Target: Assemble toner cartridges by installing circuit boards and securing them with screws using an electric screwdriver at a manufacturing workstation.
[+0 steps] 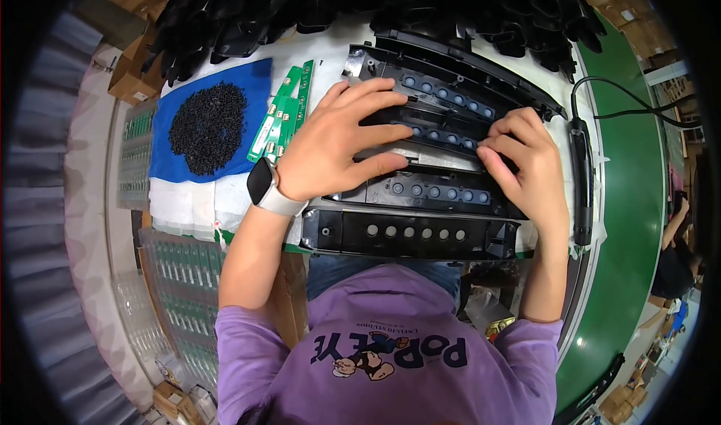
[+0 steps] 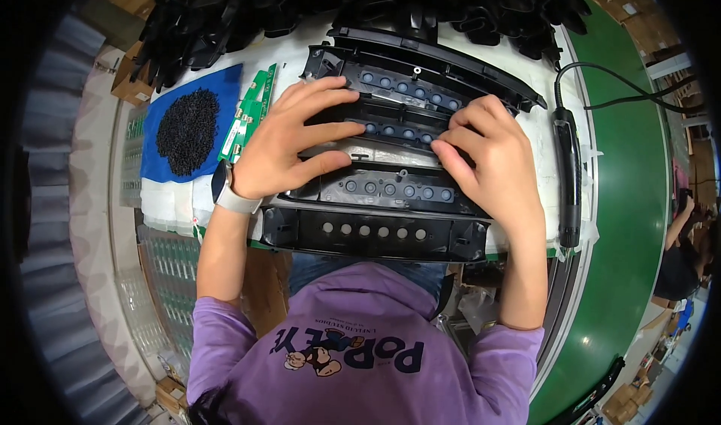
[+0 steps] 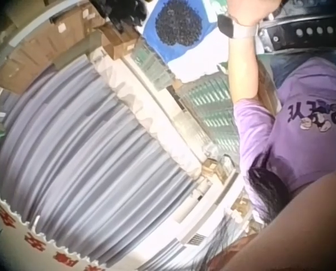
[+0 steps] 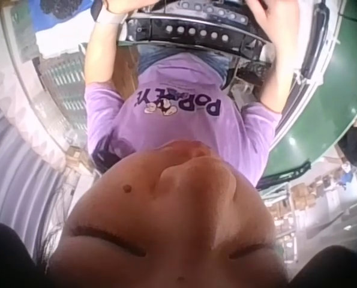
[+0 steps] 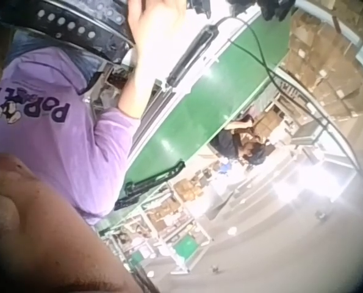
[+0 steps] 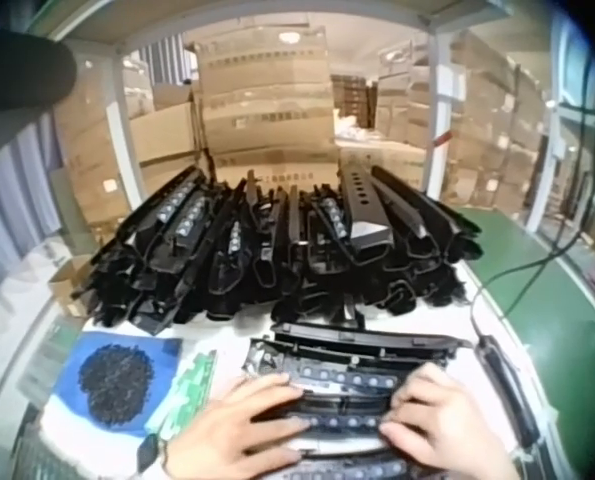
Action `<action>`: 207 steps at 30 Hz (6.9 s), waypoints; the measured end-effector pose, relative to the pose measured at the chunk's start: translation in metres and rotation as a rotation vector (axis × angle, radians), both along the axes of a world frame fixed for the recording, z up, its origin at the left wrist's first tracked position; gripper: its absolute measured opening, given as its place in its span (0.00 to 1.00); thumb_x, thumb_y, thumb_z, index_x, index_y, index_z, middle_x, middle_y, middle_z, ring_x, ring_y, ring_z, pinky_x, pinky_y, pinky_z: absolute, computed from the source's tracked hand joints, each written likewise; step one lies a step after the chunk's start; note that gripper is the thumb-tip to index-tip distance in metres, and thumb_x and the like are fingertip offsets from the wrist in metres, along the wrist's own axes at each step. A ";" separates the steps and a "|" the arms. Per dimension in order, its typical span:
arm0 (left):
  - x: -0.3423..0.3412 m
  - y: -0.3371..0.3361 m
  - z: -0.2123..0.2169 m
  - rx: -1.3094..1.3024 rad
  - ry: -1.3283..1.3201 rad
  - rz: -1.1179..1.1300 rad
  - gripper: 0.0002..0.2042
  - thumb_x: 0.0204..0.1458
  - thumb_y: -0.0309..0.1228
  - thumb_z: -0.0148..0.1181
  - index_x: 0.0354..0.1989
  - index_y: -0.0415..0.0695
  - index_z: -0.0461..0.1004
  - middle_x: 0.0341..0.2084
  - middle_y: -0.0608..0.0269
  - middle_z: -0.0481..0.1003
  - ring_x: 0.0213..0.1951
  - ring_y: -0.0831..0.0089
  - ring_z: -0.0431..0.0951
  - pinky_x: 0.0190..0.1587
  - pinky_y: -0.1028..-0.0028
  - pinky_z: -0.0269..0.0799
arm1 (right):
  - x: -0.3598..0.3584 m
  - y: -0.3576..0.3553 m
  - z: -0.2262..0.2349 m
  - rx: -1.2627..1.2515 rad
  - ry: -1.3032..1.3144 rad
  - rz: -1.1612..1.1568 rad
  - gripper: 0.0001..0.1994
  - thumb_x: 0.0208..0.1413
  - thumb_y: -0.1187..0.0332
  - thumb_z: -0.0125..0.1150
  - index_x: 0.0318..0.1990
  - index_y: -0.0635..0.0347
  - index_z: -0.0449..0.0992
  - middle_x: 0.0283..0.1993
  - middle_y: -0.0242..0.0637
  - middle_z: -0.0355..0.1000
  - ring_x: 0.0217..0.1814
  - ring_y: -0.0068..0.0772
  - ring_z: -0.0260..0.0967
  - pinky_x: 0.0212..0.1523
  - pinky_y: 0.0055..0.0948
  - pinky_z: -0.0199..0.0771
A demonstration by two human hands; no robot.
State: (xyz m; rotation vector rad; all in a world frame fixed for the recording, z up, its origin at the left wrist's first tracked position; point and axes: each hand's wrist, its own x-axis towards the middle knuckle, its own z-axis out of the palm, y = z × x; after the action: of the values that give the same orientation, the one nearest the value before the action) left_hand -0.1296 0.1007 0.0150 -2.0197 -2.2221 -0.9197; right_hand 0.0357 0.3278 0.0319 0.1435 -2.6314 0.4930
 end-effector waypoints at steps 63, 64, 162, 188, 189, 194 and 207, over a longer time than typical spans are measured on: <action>0.003 0.008 0.003 0.004 -0.177 0.057 0.19 0.41 0.33 0.62 0.42 0.37 0.72 0.36 0.52 0.73 0.43 0.55 0.71 0.47 0.63 0.68 | -0.070 0.074 0.019 0.070 -0.434 0.033 0.09 0.38 0.75 0.69 0.31 0.61 0.81 0.30 0.39 0.76 0.31 0.39 0.74 0.34 0.31 0.75; 0.003 0.008 0.003 0.013 -0.172 0.048 0.19 0.42 0.32 0.62 0.42 0.37 0.72 0.36 0.52 0.73 0.43 0.55 0.71 0.47 0.63 0.68 | -0.070 0.075 0.019 0.069 -0.435 0.034 0.09 0.38 0.75 0.69 0.31 0.61 0.81 0.30 0.39 0.76 0.31 0.39 0.74 0.34 0.31 0.75; -0.025 0.055 0.002 0.408 -0.494 0.170 0.15 0.38 0.15 0.62 0.37 0.39 0.76 0.29 0.67 0.75 0.28 0.83 0.73 0.29 0.84 0.68 | -0.063 0.026 0.031 0.238 0.508 0.295 0.15 0.24 0.81 0.65 0.28 0.70 0.75 0.27 0.43 0.69 0.29 0.43 0.71 0.25 0.30 0.72; -0.019 0.058 -0.016 0.126 0.128 0.158 0.17 0.45 0.35 0.64 0.41 0.39 0.73 0.40 0.59 0.75 0.49 0.63 0.72 0.51 0.66 0.65 | -0.064 0.050 -0.010 -0.134 -0.086 -0.194 0.06 0.47 0.75 0.62 0.34 0.63 0.79 0.31 0.36 0.74 0.26 0.32 0.72 0.28 0.26 0.70; -0.019 0.058 -0.017 0.125 0.128 0.158 0.17 0.45 0.35 0.64 0.41 0.39 0.73 0.40 0.59 0.75 0.49 0.63 0.72 0.51 0.66 0.65 | -0.063 0.048 -0.006 0.017 -0.023 -0.273 0.05 0.47 0.73 0.63 0.33 0.61 0.79 0.31 0.36 0.74 0.26 0.34 0.72 0.29 0.28 0.71; -0.018 0.059 -0.011 0.144 0.013 0.089 0.18 0.48 0.35 0.63 0.45 0.38 0.73 0.43 0.53 0.75 0.51 0.57 0.71 0.54 0.62 0.65 | -0.061 0.045 0.002 0.196 0.112 -0.253 0.05 0.45 0.71 0.64 0.31 0.58 0.78 0.35 0.33 0.73 0.40 0.37 0.72 0.37 0.32 0.73; 0.033 -0.014 0.036 -0.148 -0.006 -0.038 0.37 0.36 0.47 0.68 0.56 0.40 0.67 0.59 0.49 0.63 0.63 0.48 0.59 0.62 0.55 0.55 | -0.067 0.063 -0.023 0.033 -0.022 -0.110 0.13 0.49 0.72 0.61 0.44 0.62 0.76 0.45 0.37 0.73 0.46 0.39 0.73 0.47 0.28 0.70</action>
State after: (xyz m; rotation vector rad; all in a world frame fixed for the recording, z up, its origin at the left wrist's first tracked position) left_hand -0.0961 0.0868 0.0510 -2.1290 -2.3269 -0.7865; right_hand -0.0309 0.3909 0.0092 0.0031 -2.6522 0.4165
